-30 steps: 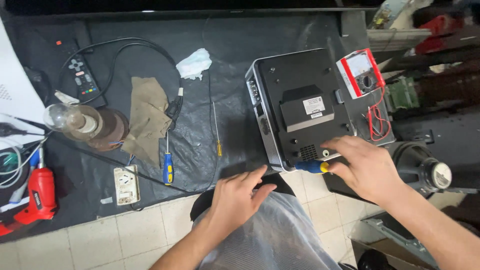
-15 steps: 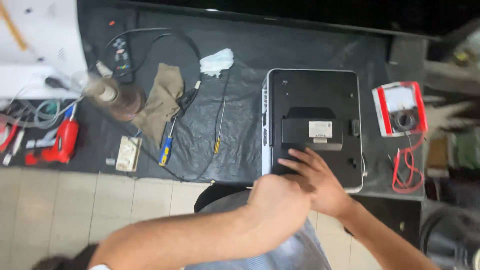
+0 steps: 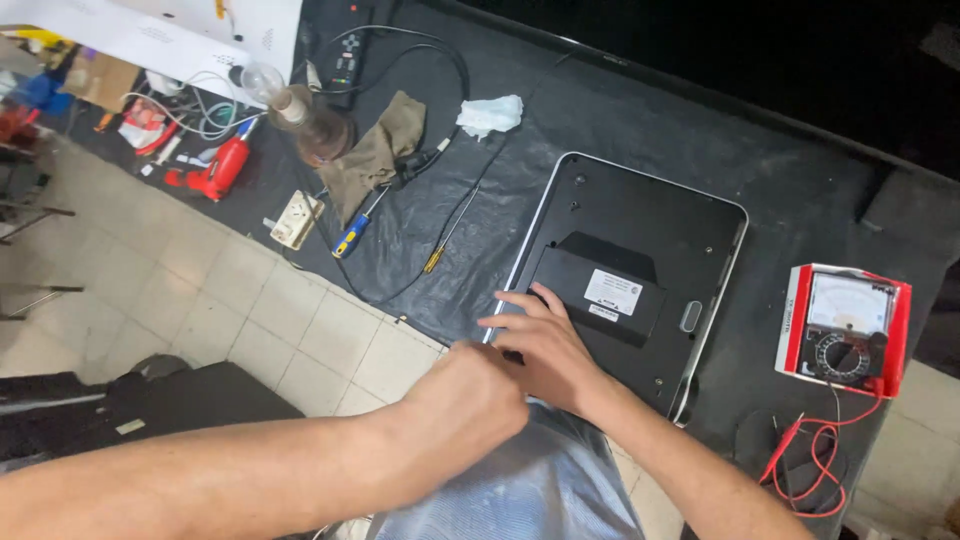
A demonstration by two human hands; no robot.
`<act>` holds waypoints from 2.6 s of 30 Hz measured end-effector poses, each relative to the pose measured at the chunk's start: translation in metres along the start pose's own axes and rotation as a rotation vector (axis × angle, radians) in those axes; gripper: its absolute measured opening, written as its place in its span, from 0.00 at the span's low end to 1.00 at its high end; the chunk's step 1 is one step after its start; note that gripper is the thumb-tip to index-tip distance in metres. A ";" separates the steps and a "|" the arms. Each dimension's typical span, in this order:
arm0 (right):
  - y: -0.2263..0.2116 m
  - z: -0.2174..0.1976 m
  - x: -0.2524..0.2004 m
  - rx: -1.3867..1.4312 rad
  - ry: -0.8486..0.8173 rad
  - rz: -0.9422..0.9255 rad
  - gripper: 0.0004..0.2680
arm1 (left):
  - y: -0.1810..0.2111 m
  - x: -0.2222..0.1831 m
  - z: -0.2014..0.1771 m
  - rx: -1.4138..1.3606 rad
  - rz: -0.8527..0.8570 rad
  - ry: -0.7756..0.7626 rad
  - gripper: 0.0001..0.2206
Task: Tightening screws on the back of an electronic device using a screwdriver and then wiping the surface with a cloth.
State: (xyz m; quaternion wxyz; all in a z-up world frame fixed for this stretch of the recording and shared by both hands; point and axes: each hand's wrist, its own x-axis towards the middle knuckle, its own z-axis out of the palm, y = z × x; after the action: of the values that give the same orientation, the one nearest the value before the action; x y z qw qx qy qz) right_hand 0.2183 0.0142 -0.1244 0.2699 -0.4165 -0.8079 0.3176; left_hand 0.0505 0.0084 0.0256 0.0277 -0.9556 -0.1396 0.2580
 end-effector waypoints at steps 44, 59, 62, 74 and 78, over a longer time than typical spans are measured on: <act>0.003 0.009 -0.004 -0.018 0.103 -0.008 0.06 | -0.007 -0.008 0.059 0.010 -0.344 0.083 0.16; 0.001 -0.001 -0.005 -0.003 0.101 -0.052 0.08 | -0.004 -0.008 0.056 -0.029 -0.302 0.137 0.20; 0.004 0.000 -0.006 0.015 0.108 -0.072 0.08 | -0.001 -0.005 0.060 -0.218 -0.358 0.084 0.13; 0.001 -0.005 -0.006 -0.008 0.034 -0.048 0.09 | -0.004 -0.018 0.018 -0.214 -0.297 0.092 0.08; 0.002 -0.005 -0.007 -0.009 0.047 -0.059 0.09 | -0.004 -0.021 0.009 -0.231 -0.311 0.063 0.07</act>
State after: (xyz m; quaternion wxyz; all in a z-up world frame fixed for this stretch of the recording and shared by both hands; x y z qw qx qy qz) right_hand 0.2264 0.0109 -0.1238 0.2964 -0.4011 -0.8147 0.2960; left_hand 0.0280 0.0059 0.0287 -0.0382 -0.9269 -0.3133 0.2028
